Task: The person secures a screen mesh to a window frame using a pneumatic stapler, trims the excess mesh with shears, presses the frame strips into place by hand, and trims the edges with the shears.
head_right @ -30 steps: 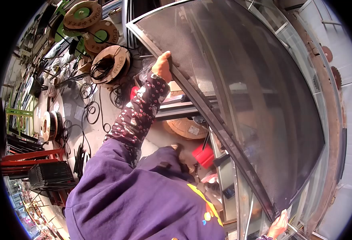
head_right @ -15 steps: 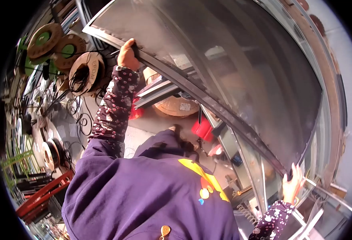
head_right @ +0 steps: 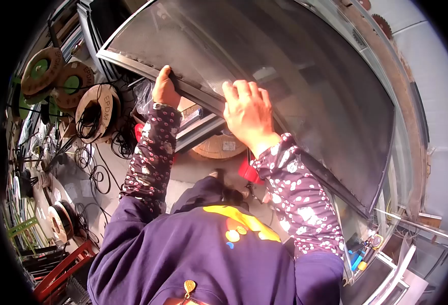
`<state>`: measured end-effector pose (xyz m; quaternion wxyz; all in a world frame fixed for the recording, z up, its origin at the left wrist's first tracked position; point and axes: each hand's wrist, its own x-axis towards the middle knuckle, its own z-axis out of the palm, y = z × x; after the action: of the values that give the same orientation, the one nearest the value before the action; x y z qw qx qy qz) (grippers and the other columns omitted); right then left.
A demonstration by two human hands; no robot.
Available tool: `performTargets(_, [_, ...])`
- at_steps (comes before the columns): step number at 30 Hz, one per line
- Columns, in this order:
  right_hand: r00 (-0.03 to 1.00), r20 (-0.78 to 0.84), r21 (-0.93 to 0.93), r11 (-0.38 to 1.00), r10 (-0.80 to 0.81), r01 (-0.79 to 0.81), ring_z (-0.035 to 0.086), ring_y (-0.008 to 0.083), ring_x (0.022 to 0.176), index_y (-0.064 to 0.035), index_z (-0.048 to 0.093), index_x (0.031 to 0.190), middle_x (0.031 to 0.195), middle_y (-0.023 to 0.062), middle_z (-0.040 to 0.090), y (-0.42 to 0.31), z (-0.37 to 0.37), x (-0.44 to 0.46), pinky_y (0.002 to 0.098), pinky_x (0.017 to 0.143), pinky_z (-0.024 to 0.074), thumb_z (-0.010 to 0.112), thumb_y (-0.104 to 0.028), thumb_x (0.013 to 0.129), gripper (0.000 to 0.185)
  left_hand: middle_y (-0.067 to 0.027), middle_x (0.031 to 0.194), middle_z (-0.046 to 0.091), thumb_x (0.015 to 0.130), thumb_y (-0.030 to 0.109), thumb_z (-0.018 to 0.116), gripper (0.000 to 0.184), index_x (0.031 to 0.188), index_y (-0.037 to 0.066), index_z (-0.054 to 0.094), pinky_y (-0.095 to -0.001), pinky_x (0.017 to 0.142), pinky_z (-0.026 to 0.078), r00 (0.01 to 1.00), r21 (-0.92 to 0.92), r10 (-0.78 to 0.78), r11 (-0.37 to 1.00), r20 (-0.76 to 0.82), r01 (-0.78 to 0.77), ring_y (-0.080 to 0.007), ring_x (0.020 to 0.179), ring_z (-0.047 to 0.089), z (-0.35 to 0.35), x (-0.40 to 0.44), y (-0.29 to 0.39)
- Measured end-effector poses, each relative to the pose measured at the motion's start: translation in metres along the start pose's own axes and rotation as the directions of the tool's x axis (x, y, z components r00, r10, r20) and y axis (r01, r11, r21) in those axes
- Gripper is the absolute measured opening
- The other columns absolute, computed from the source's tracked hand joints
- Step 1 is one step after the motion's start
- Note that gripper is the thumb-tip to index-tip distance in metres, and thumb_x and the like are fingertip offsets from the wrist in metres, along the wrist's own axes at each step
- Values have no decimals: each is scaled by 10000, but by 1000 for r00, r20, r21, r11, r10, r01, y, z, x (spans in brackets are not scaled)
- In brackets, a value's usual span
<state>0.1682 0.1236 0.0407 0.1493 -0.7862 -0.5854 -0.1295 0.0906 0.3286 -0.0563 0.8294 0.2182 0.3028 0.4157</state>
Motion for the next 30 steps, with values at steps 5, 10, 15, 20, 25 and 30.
performTargets(5, [982, -39, -214, 962, -183, 171, 563, 196, 881, -51, 588, 1034, 906, 39, 581, -15, -2, 17, 335, 778, 443, 566, -126, 756, 289, -85, 957, 628, 883, 364, 553, 403, 989, -20, 614, -314, 756, 498, 994, 162, 111, 980, 17, -112, -198, 844, 605, 5, -15, 0])
performTargets(10, [960, 149, -128, 958, -236, 255, 585, 251, 821, 49, 571, 1011, 834, 107, 574, -11, 1, 10, 319, 639, 533, 538, -28, 725, 298, -108, 990, 631, 850, 350, 601, 415, 1038, -19, 598, -325, 776, 502, 975, 364, 215, 914, -54, -181, -229, 865, 613, 8, -10, -4])
performTargets(15, [943, 193, -62, 956, -271, 288, 583, 245, 803, 51, 563, 1004, 829, 109, 567, -7, -2, 14, 321, 633, 537, 543, -23, 711, 302, -115, 1021, 629, 828, 399, 644, 473, 1081, 2, 594, -337, 830, 485, 972, -196, -126, 977, -199, 86, -238, 894, 605, 26, -23, 5])
performTargets(20, [909, 264, -57, 936, -322, 347, 580, 229, 820, 44, 564, 1004, 827, 91, 556, -6, -5, 17, 310, 615, 537, 548, -22, 703, 309, -99, 995, 632, 853, 509, 587, 533, 1058, 18, 600, -319, 860, 461, 987, -233, -52, 972, -155, 14, -234, 892, 593, 33, -30, 6])
performTargets(25, [906, 235, -29, 929, -352, 368, 576, 226, 821, 39, 572, 996, 823, 89, 554, -4, -7, 20, 302, 615, 539, 558, -16, 697, 305, -75, 792, 570, 911, 554, 443, 490, 890, 78, 557, -384, 679, 473, 994, -284, -4, 958, -108, -27, -245, 725, 553, 19, -23, 1])
performTargets(30, [902, 229, -30, 924, -366, 382, 572, 225, 806, 46, 574, 989, 808, 89, 548, -6, -5, 19, 294, 602, 534, 564, -11, 708, 287, -62, 724, 551, 868, 666, 403, 601, 820, 87, 555, -346, 602, 445, 980, -334, 5, 940, -198, -72, -214, 642, 521, 25, -26, 0])
